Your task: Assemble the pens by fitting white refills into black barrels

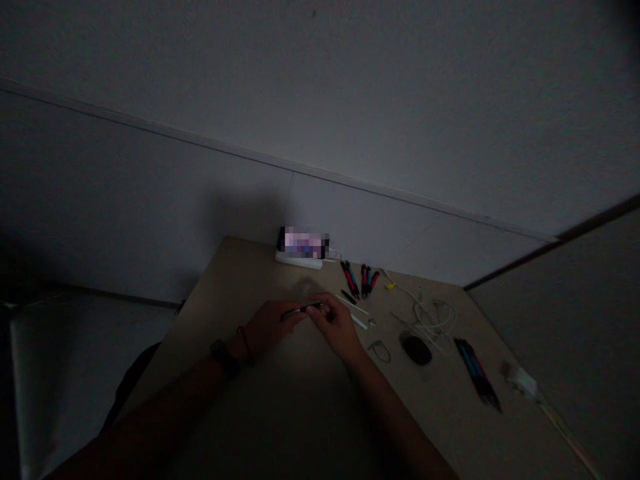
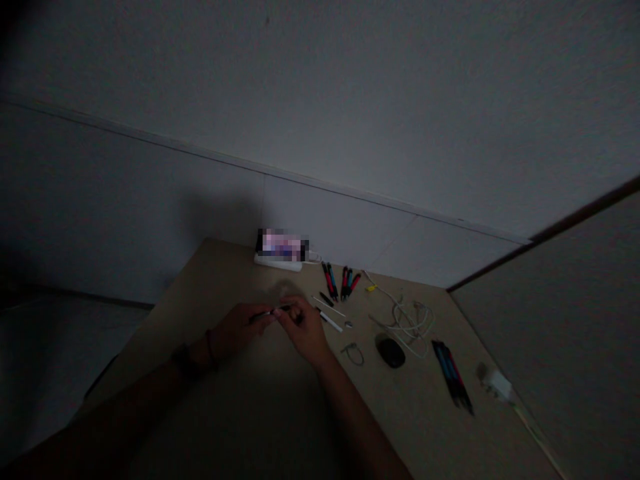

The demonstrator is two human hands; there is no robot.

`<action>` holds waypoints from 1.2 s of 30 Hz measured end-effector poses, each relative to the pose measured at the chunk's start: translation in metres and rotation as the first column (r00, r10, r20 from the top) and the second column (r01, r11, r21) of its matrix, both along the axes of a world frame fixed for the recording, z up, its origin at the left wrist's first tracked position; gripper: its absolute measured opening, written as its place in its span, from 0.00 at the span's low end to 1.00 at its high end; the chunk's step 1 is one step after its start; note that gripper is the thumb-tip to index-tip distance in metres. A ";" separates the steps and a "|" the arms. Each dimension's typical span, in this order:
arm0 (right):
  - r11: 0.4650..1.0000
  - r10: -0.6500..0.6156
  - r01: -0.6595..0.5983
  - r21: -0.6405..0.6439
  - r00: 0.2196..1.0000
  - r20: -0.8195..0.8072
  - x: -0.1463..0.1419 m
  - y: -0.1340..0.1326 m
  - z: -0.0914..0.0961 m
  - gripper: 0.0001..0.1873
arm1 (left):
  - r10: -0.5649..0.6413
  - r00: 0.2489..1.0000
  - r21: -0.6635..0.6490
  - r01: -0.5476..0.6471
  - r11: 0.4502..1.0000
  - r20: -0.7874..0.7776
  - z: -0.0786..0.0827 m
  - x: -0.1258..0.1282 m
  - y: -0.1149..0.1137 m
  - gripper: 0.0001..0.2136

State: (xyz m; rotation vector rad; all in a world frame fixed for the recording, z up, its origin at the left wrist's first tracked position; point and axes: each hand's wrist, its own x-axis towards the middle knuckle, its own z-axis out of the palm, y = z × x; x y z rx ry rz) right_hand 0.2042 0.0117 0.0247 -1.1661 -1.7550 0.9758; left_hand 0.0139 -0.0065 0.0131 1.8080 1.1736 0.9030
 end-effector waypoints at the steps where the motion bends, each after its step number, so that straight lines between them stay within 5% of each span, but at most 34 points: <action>1: 1.000 0.008 -0.008 -0.002 1.000 -0.010 0.001 0.000 0.001 0.18 | -0.001 1.000 -0.003 0.001 1.000 0.005 0.000 0.000 0.000 0.18; 25: 0.998 -0.046 0.045 0.033 0.998 0.040 0.001 0.004 -0.002 0.23 | -0.009 0.999 0.015 0.010 1.000 -0.041 0.001 -0.001 -0.001 0.18; 36: 0.997 -0.007 0.007 0.073 1.000 0.011 0.002 0.000 0.004 0.18 | 0.017 1.000 -0.012 -0.017 1.000 0.009 0.000 0.001 0.000 0.19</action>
